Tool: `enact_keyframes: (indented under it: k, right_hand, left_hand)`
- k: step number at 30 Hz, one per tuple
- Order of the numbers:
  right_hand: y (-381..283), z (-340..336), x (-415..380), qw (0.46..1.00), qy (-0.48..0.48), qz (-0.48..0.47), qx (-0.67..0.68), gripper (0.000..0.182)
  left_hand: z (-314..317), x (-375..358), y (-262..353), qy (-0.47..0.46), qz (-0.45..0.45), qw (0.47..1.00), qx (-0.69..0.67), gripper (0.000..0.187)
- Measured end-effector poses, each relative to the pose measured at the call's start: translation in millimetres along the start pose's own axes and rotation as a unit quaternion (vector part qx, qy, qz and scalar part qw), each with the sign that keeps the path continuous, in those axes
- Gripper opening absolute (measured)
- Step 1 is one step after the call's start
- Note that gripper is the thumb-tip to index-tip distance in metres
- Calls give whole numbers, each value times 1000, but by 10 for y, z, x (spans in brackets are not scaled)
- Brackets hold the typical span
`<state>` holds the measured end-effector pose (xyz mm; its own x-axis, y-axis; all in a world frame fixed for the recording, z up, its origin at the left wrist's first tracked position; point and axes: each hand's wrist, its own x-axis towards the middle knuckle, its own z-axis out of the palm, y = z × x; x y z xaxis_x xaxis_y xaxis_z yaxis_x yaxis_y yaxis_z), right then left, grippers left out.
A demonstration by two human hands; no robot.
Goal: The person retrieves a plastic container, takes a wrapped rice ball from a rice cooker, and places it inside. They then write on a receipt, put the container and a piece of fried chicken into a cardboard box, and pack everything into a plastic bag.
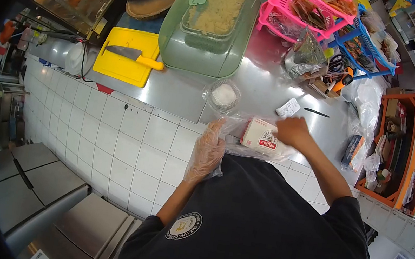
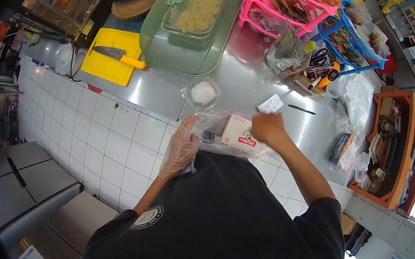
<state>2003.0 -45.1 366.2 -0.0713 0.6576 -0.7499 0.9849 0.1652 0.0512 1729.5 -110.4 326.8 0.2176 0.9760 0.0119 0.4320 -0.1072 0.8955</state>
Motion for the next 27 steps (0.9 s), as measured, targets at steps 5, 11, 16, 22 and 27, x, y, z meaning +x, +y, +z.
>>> enact_keyframes:
  k: [5, 11, 16, 22, 27]
  right_hand:
    - [-307, -173, 1571, 927, 200, -74, 308, 74]
    - [-719, -62, 1800, 871, -35, -85, 483, 97]
    - [-758, 149, 1715, 788, 14, -123, 603, 99]
    - [-795, -250, 744, 668, 62, -238, 703, 93]
    - [-200, -361, 4, 586, 159, -210, 767, 72]
  left_hand:
    - [4, 155, -18, 30, -148, 987, -57, 47]
    - [278, 787, -981, 90, -341, 852, -387, 62]
    - [225, 701, -1054, 111, -333, 825, -442, 57]
    - [-283, 611, -141, 81, -253, 859, -438, 44]
    - [-51, 426, -27, 68, -71, 988, -121, 65]
